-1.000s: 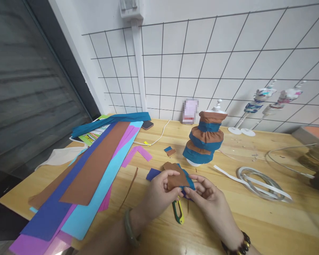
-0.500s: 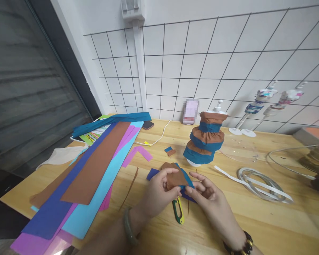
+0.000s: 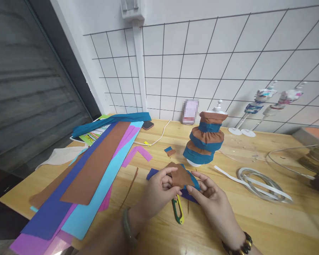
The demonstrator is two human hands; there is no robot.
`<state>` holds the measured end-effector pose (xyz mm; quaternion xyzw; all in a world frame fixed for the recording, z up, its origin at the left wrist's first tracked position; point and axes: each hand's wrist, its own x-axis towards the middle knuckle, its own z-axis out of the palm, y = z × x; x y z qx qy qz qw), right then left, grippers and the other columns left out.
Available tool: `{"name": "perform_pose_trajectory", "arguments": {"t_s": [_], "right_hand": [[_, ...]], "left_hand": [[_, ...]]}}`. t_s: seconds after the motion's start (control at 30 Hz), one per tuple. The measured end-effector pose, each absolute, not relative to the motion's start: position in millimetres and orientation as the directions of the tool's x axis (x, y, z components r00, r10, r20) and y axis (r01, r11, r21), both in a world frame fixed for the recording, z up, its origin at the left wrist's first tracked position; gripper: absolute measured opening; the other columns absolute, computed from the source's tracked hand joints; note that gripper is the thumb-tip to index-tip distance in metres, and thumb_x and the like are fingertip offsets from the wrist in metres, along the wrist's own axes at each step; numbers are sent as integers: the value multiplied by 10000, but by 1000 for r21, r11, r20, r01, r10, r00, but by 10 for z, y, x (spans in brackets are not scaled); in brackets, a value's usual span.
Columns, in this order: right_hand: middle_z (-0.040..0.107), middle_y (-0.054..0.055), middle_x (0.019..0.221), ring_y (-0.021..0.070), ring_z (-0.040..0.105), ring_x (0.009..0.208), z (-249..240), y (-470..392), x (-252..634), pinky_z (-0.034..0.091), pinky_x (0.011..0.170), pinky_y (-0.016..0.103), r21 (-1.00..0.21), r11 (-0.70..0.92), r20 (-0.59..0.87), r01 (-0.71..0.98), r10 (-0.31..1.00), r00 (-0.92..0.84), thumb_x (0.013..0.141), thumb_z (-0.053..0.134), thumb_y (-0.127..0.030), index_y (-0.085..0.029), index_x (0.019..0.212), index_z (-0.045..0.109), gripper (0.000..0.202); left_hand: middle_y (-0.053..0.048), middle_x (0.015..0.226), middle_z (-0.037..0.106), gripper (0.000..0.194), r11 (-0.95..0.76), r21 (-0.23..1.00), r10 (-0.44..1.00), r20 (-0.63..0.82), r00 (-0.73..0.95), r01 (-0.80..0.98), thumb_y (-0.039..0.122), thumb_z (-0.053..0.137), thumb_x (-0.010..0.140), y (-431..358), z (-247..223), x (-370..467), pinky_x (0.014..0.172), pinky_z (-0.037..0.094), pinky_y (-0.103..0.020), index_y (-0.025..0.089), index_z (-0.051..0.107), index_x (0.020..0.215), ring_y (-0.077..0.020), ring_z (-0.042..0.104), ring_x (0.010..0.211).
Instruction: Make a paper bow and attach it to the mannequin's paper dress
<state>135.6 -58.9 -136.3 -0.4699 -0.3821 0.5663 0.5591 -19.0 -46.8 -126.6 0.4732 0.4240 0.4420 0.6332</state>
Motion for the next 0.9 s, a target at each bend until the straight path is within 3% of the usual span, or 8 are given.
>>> {"name": "perform_pose_trajectory", "arguments": {"t_s": [0.23,0.6,0.9], "right_hand": [[730,33,829,162,679,751,-1328,-597,1378,536,710,254,-961,-97,-123,-258,988,88,564,798,-305,-210,973,583,472],[712,29,817,185,673,767,-1344,-597,1379,533,724,295,-971,-87,-111,-224,989,98,572,791,-296,-202,1010,583,494],[723,39,826,193,678,778,-1366,-608,1379,532,744,315,-961,-110,-130,-254,989,65,589,785,-313,-205,1016,576,488]], "left_hand": [[-32,815,636,361,105,982,952,-53,300,-158,144,688,630,-465,-1342,-208,641,473,-235,162,491,932,-135,619,728],[-33,607,634,201,173,984,955,-161,248,-31,283,680,654,-472,-1270,-213,545,470,-235,122,561,668,-116,587,543],[-33,573,639,220,206,975,961,-186,207,-81,237,682,635,-457,-1230,-208,546,493,-250,146,483,651,-147,626,566]]}}
